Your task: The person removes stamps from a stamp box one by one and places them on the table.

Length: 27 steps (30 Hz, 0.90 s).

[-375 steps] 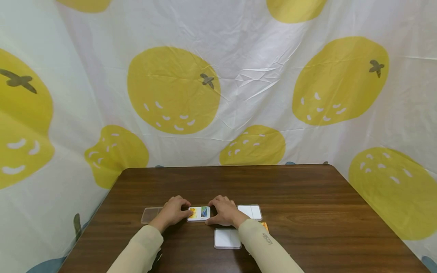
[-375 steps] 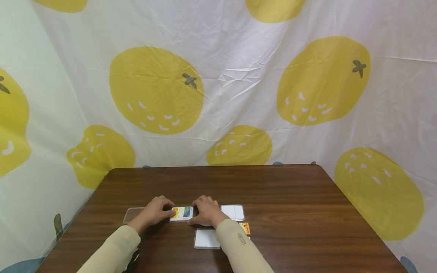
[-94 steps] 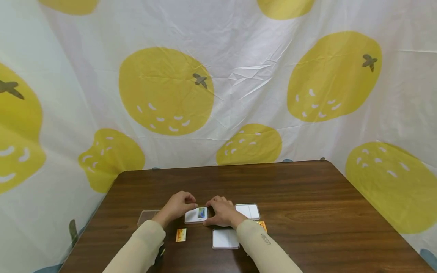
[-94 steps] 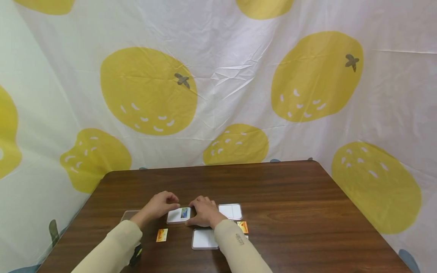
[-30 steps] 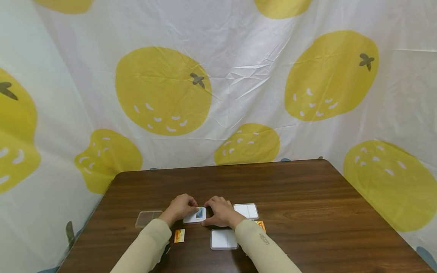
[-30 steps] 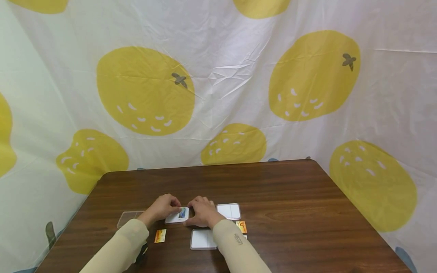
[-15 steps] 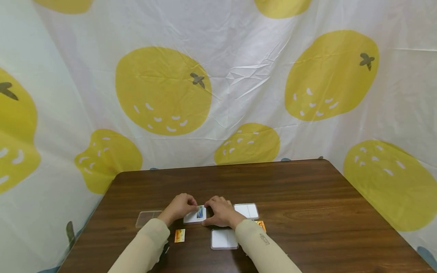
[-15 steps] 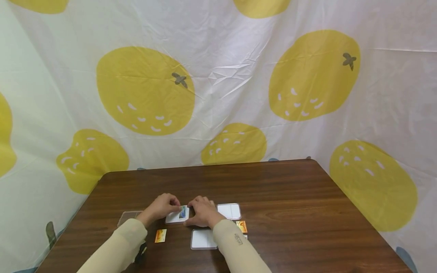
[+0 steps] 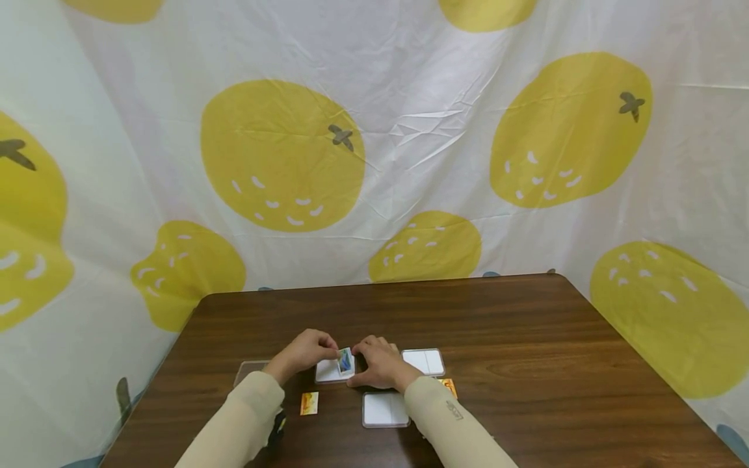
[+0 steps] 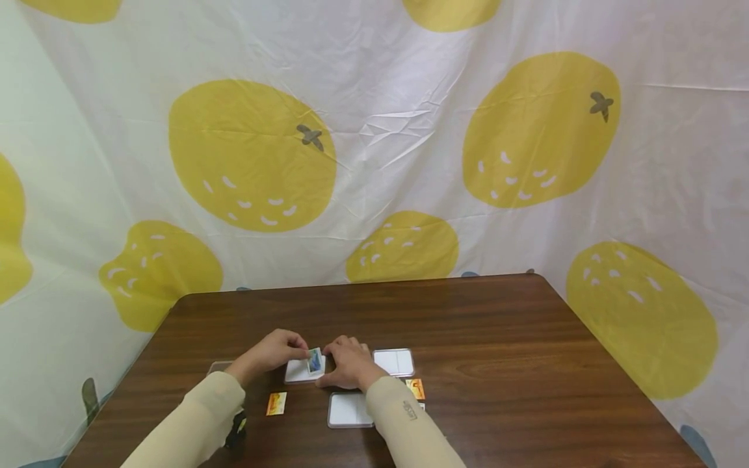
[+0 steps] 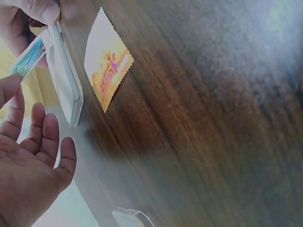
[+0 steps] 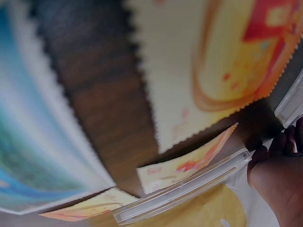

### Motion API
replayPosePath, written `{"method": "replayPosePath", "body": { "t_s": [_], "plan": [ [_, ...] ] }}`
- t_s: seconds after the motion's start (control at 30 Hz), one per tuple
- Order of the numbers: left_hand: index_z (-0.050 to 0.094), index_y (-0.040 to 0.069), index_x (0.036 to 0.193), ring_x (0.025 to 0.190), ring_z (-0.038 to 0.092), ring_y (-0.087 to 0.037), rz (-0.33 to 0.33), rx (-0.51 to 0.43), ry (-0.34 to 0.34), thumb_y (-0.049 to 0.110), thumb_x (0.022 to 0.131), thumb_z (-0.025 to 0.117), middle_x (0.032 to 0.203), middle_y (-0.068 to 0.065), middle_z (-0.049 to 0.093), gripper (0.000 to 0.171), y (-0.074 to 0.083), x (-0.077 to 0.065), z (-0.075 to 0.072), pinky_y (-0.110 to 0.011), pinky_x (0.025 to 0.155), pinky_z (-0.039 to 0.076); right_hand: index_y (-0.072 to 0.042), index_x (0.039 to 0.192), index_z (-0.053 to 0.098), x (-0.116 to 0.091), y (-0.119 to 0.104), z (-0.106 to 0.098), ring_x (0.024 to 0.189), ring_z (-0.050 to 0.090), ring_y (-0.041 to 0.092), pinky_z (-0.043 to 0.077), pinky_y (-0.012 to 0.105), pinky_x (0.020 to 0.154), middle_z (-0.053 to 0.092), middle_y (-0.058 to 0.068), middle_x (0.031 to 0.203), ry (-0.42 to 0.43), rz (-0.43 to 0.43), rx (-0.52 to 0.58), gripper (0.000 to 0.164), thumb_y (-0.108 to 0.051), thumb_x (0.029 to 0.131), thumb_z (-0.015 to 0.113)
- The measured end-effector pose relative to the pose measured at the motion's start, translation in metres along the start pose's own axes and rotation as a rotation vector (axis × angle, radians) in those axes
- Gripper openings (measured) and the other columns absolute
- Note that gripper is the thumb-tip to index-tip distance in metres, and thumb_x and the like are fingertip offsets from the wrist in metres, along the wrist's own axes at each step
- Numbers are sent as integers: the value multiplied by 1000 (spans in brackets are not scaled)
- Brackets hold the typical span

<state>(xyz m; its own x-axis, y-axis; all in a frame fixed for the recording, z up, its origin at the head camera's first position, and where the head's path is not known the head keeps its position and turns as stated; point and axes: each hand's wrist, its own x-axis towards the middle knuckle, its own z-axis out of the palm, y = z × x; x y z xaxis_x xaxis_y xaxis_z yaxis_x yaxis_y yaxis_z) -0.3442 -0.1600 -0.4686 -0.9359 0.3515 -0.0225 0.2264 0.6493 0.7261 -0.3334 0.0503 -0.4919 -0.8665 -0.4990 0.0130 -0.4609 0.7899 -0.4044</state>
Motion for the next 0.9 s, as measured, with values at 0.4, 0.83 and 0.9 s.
{"method": "replayPosePath", "body": {
  "t_s": [0.4,0.83,0.9],
  "plan": [
    [72,7,84,80,52,-17,-71,-44,-7,15,89,72,87,1,65,9,-3,0,-6,-32,71,41,-18,125,63,1,0,0,125,45,27,34,47,102,53,5,131,4,0,-1,57,-49,80,79],
    [72,6,84,81,53,-16,-36,-50,-33,15,88,71,87,1,66,10,0,-8,-16,-33,75,43,-16,126,63,0,0,0,124,46,26,34,47,101,53,6,130,11,-10,0,58,-49,80,79],
    [72,6,84,80,52,-15,-30,-51,-33,15,88,72,87,1,66,10,-2,-9,-17,-33,74,42,-16,126,63,0,0,0,124,46,26,34,47,101,52,6,131,9,-8,-2,59,-49,80,79]
  ]
}}
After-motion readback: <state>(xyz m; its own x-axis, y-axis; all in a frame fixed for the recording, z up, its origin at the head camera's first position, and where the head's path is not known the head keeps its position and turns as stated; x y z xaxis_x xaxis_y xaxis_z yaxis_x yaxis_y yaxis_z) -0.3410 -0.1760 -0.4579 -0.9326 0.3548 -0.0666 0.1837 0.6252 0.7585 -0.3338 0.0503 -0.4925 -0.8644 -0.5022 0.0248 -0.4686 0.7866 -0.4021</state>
